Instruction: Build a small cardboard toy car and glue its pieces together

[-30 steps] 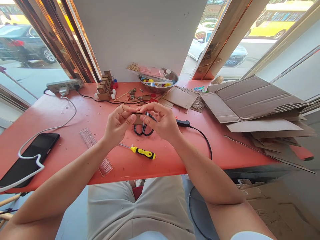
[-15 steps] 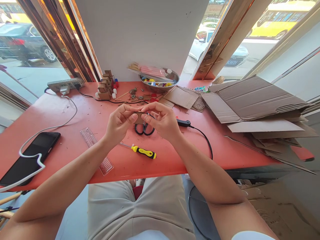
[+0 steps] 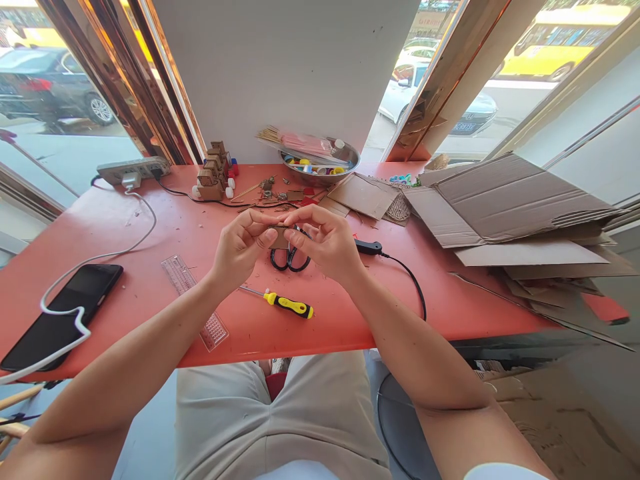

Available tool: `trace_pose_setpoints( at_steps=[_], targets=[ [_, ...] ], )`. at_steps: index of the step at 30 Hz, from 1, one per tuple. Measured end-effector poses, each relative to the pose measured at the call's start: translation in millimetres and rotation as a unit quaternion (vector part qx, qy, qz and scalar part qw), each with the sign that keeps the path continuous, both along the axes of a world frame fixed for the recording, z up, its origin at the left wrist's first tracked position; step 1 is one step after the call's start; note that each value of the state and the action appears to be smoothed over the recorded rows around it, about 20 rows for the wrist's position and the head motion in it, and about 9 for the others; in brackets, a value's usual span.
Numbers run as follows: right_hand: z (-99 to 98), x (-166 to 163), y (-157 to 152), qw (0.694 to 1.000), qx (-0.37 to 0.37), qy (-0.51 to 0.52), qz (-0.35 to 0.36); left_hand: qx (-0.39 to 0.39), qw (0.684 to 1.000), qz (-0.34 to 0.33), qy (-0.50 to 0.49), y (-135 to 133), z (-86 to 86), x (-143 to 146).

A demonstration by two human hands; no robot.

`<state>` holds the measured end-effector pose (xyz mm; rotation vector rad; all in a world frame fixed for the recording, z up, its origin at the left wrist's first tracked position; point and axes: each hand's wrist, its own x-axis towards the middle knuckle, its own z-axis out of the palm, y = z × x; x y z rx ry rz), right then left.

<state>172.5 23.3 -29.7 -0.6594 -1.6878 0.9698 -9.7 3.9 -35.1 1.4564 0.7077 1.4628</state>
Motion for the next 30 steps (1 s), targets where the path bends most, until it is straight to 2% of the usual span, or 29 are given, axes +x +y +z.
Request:
trace_pose_setpoints(
  at_steps=[10, 17, 30],
  targets=[
    [1.6, -1, 0, 1.0, 0.007, 0.023, 0.013, 0.006, 1.0, 0.017, 0.0, 0, 3.2, -1],
    [5.0, 0, -3, 0.999, -0.015, 0.025, 0.016, 0.005, 0.999, 0.033, -0.007, -1, -0.6, -2],
    [7.0, -8, -12, 0.995, -0.064, 0.068, 0.016, 0.047, 0.997, 0.059, 0.015, -6, -3.2, 0]
  ],
)
